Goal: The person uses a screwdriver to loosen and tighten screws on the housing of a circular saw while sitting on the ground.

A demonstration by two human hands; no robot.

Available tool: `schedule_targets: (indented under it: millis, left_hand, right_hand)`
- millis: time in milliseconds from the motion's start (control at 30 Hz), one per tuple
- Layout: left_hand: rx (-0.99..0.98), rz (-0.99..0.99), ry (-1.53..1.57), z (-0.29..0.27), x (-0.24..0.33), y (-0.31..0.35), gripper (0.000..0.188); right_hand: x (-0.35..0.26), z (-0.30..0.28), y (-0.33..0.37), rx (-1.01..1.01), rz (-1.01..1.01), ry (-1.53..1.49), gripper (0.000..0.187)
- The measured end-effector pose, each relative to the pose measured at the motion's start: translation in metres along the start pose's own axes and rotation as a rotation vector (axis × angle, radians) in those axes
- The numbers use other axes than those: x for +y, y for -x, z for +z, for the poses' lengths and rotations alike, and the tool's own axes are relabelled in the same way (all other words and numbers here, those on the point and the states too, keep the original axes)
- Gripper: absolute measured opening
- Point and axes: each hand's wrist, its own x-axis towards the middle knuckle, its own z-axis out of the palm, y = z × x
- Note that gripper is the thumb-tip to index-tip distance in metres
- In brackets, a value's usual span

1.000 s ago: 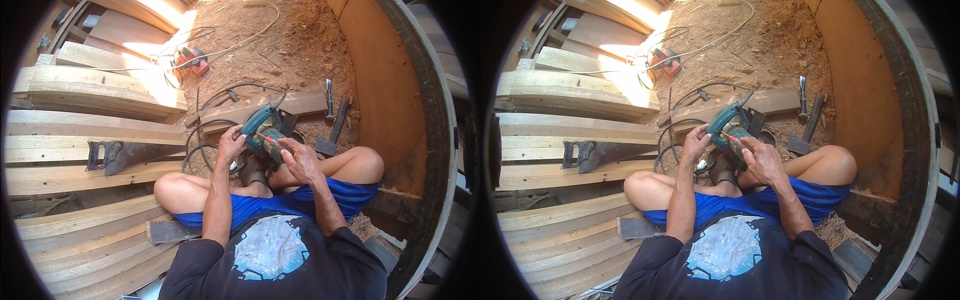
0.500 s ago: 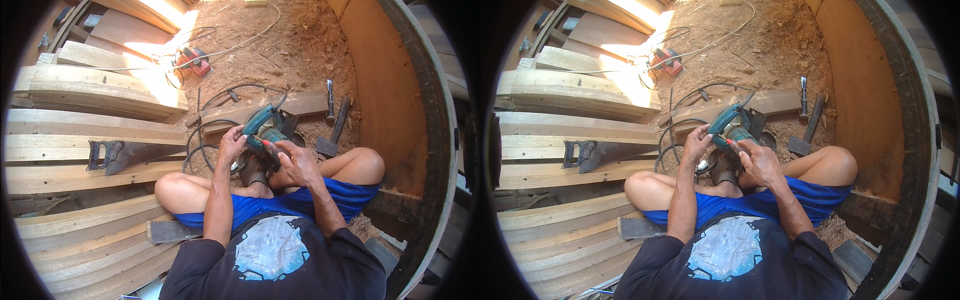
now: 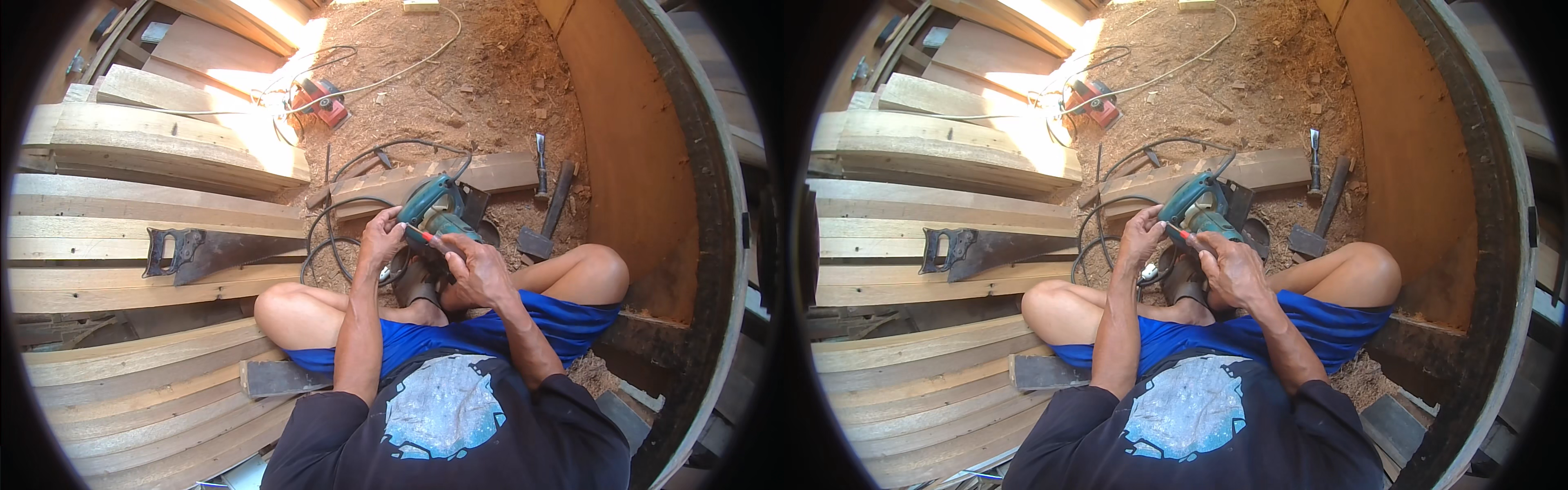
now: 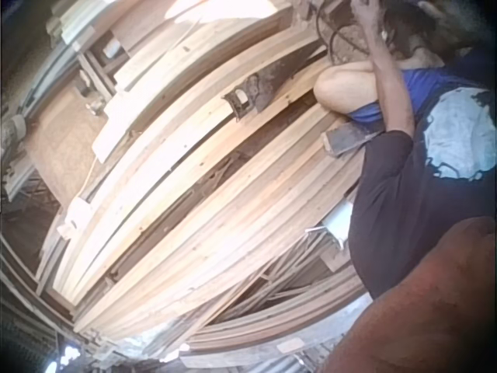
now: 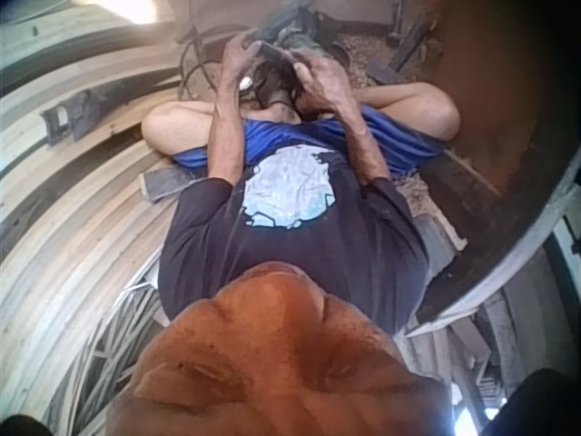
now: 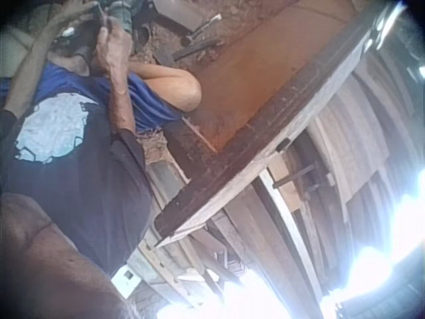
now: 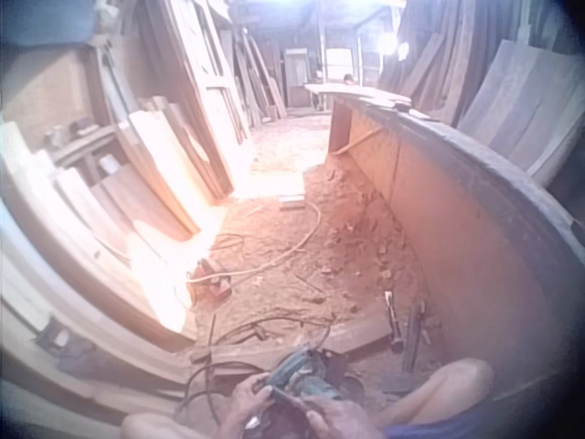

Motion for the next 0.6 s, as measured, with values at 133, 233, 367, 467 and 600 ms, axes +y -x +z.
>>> schedule_targets:
  millis: [133, 233, 367, 467, 600]
  left_hand:
    - [0.01, 0.003, -0.022, -0.003, -0.002, 0.001, 0.043]
    - [0.002, 0.014, -0.026, -0.003, -0.005, -0.002, 0.043]
    - [0.005, 0.07, -0.022, -0.004, -0.017, -0.006, 0.043]
    - [0.015, 0.095, -0.009, -0.006, -0.02, -0.009, 0.043]
    - [0.086, 0.048, -0.216, 0.004, 0.0, -0.001, 0.044]
  right_hand:
    - [-0.004, 0.002, 0.001, 0.0, 0.024, 0.048, 0.037]
    - [-0.009, 0.006, 0.003, 0.002, 0.015, 0.141, 0.036]
    - [-0.022, 0.014, 0.005, 0.064, -0.068, 0.171, 0.033]
    - [-0.028, 0.012, -0.003, 0.181, -0.065, 0.079, 0.047]
    - [-0.039, -0.008, -0.013, -0.039, 0.295, 0.3, 0.035]
